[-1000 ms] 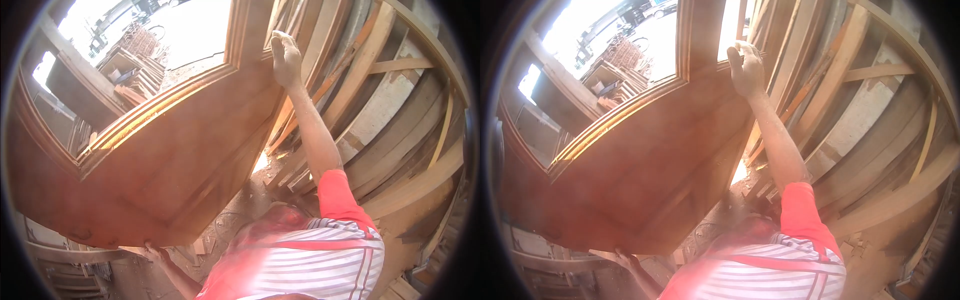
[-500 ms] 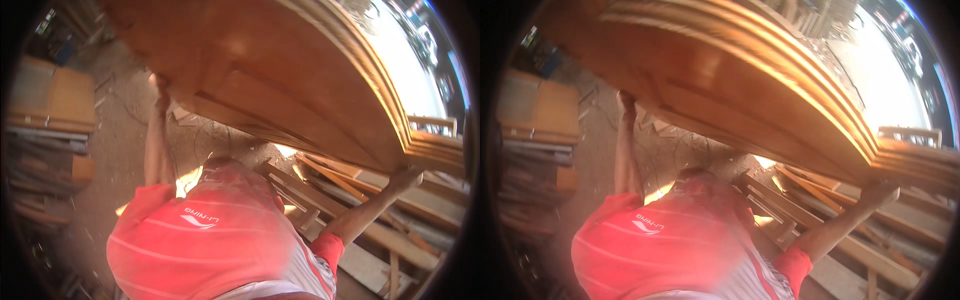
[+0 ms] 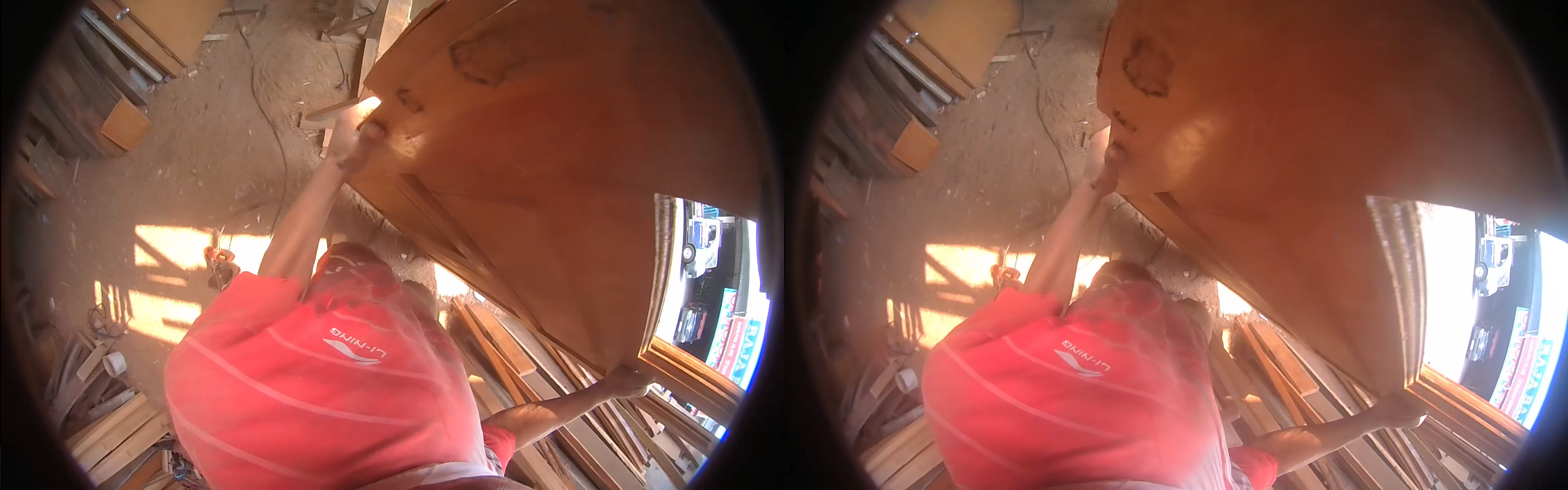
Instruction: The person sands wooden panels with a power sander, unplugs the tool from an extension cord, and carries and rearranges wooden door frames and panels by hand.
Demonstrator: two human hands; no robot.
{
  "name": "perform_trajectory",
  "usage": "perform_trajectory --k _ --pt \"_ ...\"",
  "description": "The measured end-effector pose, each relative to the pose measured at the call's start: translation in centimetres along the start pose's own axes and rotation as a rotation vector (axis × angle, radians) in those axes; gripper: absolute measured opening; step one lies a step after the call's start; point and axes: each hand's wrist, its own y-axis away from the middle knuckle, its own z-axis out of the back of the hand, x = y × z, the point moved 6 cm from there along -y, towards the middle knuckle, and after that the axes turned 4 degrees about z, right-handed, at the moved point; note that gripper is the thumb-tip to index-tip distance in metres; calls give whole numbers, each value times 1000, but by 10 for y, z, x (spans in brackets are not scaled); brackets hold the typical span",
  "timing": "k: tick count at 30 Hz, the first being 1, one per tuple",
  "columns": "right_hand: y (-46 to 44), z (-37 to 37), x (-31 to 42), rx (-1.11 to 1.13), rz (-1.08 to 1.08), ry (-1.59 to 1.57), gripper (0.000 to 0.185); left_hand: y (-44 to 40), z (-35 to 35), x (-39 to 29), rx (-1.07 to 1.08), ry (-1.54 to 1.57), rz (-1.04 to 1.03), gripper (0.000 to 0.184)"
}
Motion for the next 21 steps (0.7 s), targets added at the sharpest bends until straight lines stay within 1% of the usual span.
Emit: perform_trajectory --k 1,2,4,7,9,10,11,13,15,18,21 --pt "-4 3 13 -31 42 68 20 0 15 0 -25 18 -22 106" --pt "-1 -3 11 -16 39 26 18 2 28 2 -51 35 -46 106" --pt "-2 -7 22 1 53 -31 18 16 42 13 -85 56 -12 109" --pt "-3 7 50 -85 181 -82 24 40 71 25 -164 65 11 111" --pt "0 6 58 -121 170 26 27 54 87 31 -144 74 118 114" --pt "3 5 58 -141 163 60 28 65 92 27 -155 78 96 114" --pt "9 -2 57 -145 128 46 30 70 98 25 -143 78 113 115" --pt "0 18 85 -178 151 -21 37 84 109 33 -126 82 126 116" --pt "-8 37 109 -216 161 -115 46 96 125 46 -161 71 130 110" --pt "-5 15 95 -233 200 -172 60 109 159 57 -257 11 111 100" --pt "-21 5 104 -263 181 -228 59 110 210 50 -368 -83 74 91"
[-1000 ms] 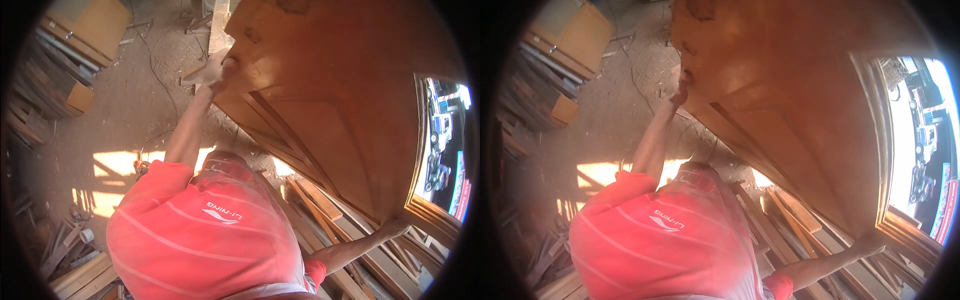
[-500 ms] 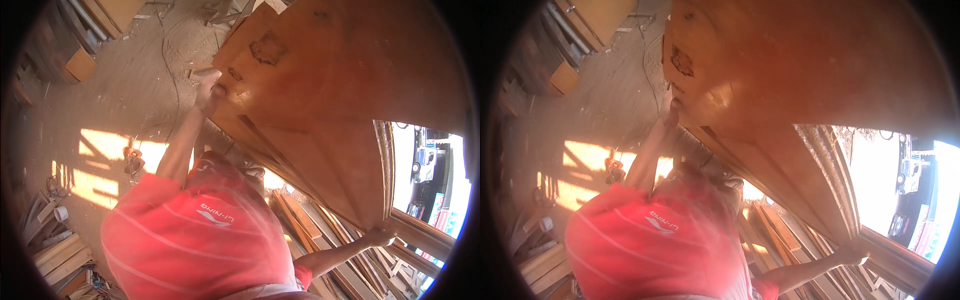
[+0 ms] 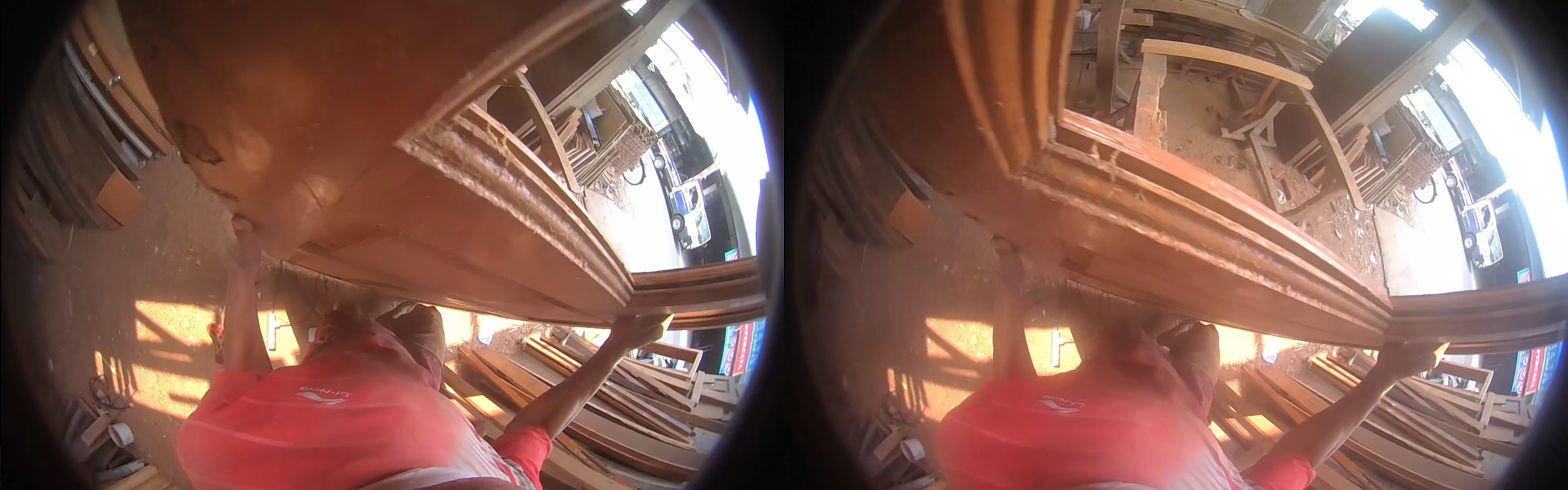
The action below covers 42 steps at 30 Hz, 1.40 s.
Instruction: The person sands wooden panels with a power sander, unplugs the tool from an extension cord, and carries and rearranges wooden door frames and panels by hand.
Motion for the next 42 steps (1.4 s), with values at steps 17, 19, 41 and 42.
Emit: perform_trajectory --k 17,19,41,42 --pt "28 -138 102 -113 -780 -1373 51 50 -8 -243 -493 -311 -482 89" --pt "35 -166 103 -61 -838 -1414 50 30 -8 -234 -483 -342 -454 94" --pt "123 -425 -8 23 -1485 -1808 75 -6 -319 -178 -15 -656 -396 62" --pt "138 -449 -9 10 -1594 -1797 73 -9 -334 -172 27 -659 -404 63"
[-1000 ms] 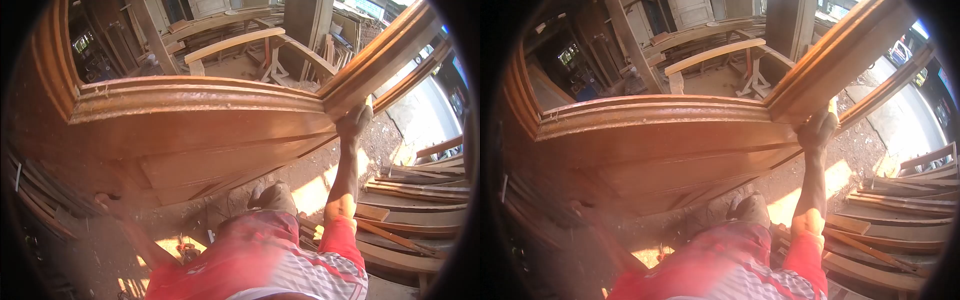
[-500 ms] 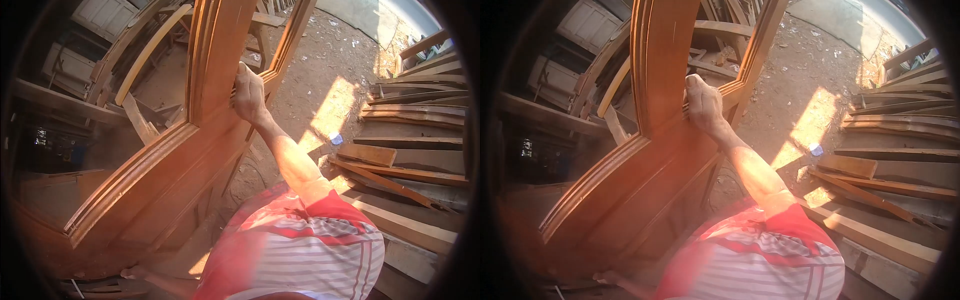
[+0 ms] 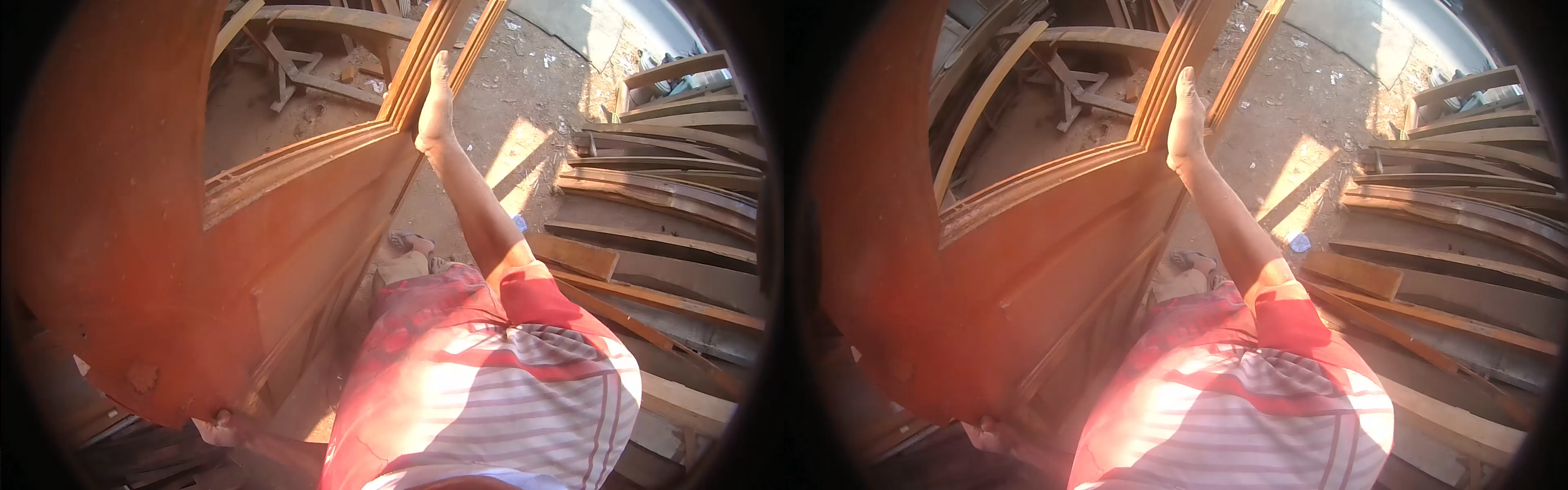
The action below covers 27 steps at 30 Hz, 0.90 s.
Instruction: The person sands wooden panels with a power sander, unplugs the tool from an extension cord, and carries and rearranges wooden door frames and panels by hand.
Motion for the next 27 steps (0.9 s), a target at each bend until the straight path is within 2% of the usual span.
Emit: perform_trajectory --k 2,3,4,6,8,10,13,15,17,22,27 --pt "-28 24 -33 -143 -104 -81 75 -5 -29 -6 77 5 -38 65" --pt "-37 31 -42 -114 -137 -101 76 -12 -47 -8 125 14 -56 66" --pt "-56 56 -64 -169 -77 -73 76 -16 -62 -8 169 39 -46 68" --pt "-82 71 -73 -143 -28 -78 78 -13 -96 -12 242 46 -8 73" --pt "-86 89 -93 -201 -176 -83 77 -24 -125 -49 300 -35 -140 60" --pt "-113 107 -99 -247 -135 -89 74 -33 -163 -79 357 -60 -247 51" --pt "-136 140 -128 -328 -152 -121 73 -27 -205 -107 330 -175 -283 75" --pt "-157 173 -157 -411 -281 -120 75 -18 -244 -134 328 -256 -277 98" --pt "-170 193 -176 -405 -296 -174 74 -16 -287 -173 369 -245 -316 86" --pt "-199 261 -234 -518 -311 -168 72 9 -368 -201 591 -414 -337 81" --pt "-155 365 -298 -666 -505 4 74 23 -452 -208 746 -462 -310 76"
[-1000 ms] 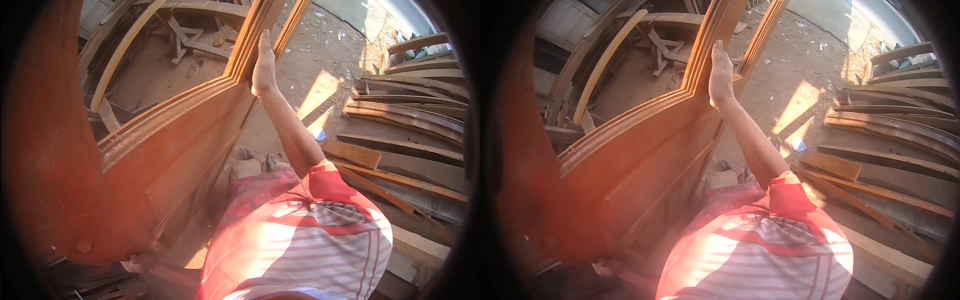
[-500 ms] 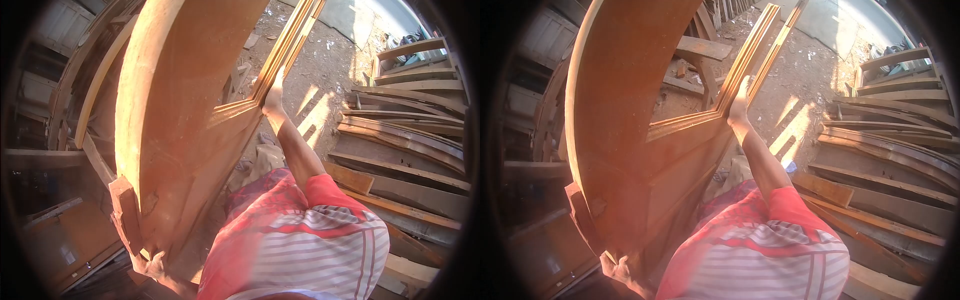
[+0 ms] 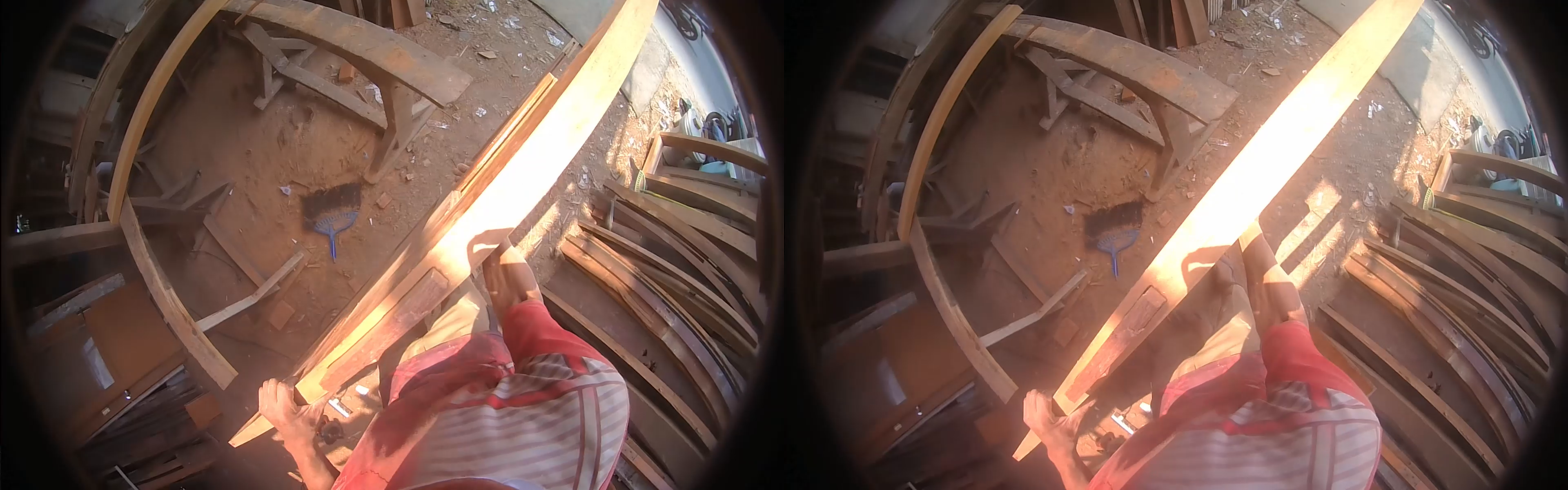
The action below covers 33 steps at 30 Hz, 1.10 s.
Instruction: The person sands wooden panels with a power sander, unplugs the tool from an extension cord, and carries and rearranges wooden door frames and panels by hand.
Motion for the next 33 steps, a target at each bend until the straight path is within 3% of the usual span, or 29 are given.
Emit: perform_trajectory --k 6,15,19,22,24,25,26,29,33 --pt "-50 130 -70 -222 -144 266 75 -54 -80 -31 112 31 -52 69" --pt "-127 222 -146 -312 -258 547 79 -94 -189 -33 280 -15 1 71" --pt "-179 172 -162 -238 -206 764 80 -101 -187 -31 273 28 22 66" --pt "-212 79 -154 -160 -104 900 81 -110 -188 -13 227 -11 39 63" --pt "-196 36 -135 -180 -67 726 82 -128 -183 -17 214 -49 71 62" --pt "-173 27 -123 -205 -88 474 78 -139 -181 -20 251 27 149 53" --pt "-150 32 -112 -209 -87 477 78 -147 -179 -21 286 104 226 47" --pt "-97 69 -105 -56 -358 737 64 -143 -184 -19 359 121 252 50" --pt "-58 190 -122 -20 -518 860 57 -144 -182 -27 378 117 340 50"
